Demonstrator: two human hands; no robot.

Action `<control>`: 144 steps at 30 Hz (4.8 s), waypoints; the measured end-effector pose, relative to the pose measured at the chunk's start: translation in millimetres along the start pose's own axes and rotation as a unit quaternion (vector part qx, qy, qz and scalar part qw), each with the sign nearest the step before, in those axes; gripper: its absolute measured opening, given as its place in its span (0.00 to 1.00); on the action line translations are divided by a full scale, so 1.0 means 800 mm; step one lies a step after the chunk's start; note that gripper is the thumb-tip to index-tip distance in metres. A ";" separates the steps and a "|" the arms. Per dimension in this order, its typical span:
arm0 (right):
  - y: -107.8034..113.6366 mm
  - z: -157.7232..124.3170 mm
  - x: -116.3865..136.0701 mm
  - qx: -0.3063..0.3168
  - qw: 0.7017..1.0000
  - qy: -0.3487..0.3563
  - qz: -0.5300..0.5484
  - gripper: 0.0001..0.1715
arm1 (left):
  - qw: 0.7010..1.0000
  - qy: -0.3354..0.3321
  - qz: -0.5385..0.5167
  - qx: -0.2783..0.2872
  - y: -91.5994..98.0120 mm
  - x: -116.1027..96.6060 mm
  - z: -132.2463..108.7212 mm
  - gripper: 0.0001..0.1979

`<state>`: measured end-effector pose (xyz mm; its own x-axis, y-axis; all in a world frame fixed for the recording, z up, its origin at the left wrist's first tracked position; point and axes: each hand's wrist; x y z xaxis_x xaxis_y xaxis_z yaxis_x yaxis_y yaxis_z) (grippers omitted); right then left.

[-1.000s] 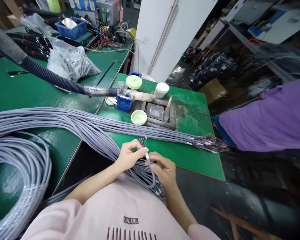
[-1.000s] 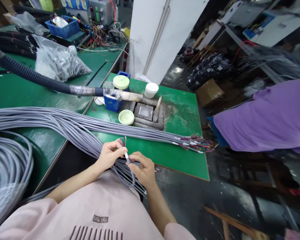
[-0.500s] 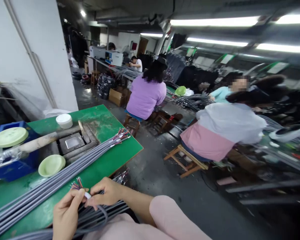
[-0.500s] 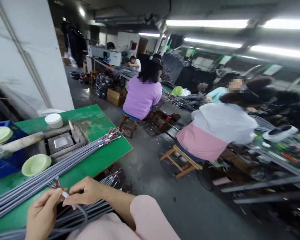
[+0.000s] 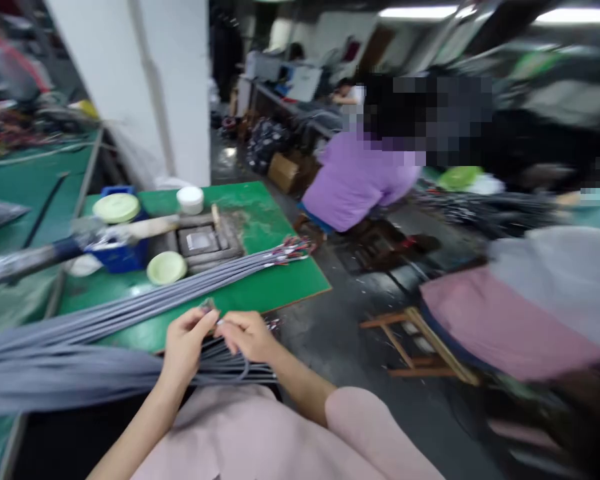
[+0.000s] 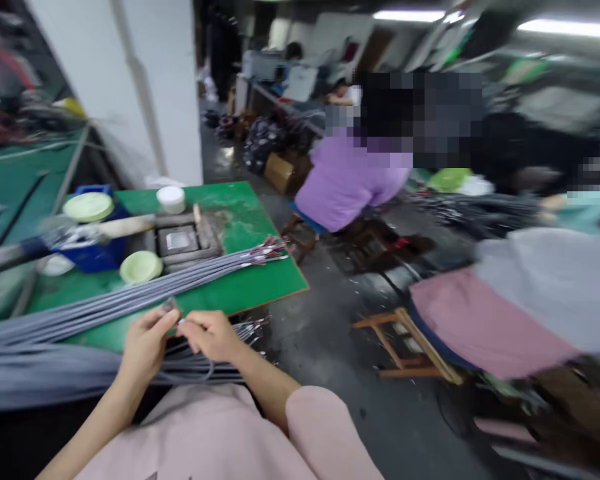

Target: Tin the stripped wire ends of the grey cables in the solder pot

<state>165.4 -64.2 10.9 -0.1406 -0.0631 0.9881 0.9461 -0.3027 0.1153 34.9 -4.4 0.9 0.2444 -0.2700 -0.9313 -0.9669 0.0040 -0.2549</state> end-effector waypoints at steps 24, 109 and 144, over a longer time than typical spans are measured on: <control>-0.007 0.012 -0.017 0.048 0.998 -0.024 0.030 0.25 | 1.000 -0.005 -0.018 0.004 0.004 -0.004 0.002 0.15; -0.004 0.042 0.028 -0.034 0.996 0.016 -0.086 0.21 | 0.997 -0.008 -0.012 0.072 0.025 -0.027 0.015 0.20; -0.030 0.031 0.029 0.013 0.994 0.038 -0.102 0.19 | 0.951 0.154 -0.270 0.006 0.009 -0.034 0.010 0.13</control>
<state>146.4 -35.1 33.5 -0.3501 -0.0752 0.9337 0.9030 -0.2921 0.3151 21.7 10.3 22.2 0.6695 -0.5053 -0.5445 -0.7059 -0.2044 -0.6782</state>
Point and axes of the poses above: each hand's wrist, its own z-axis towards the middle knuckle, its own y-axis out of the back of the hand, x = y × z, and after that the axes turned 15 degrees about -x, right-handed
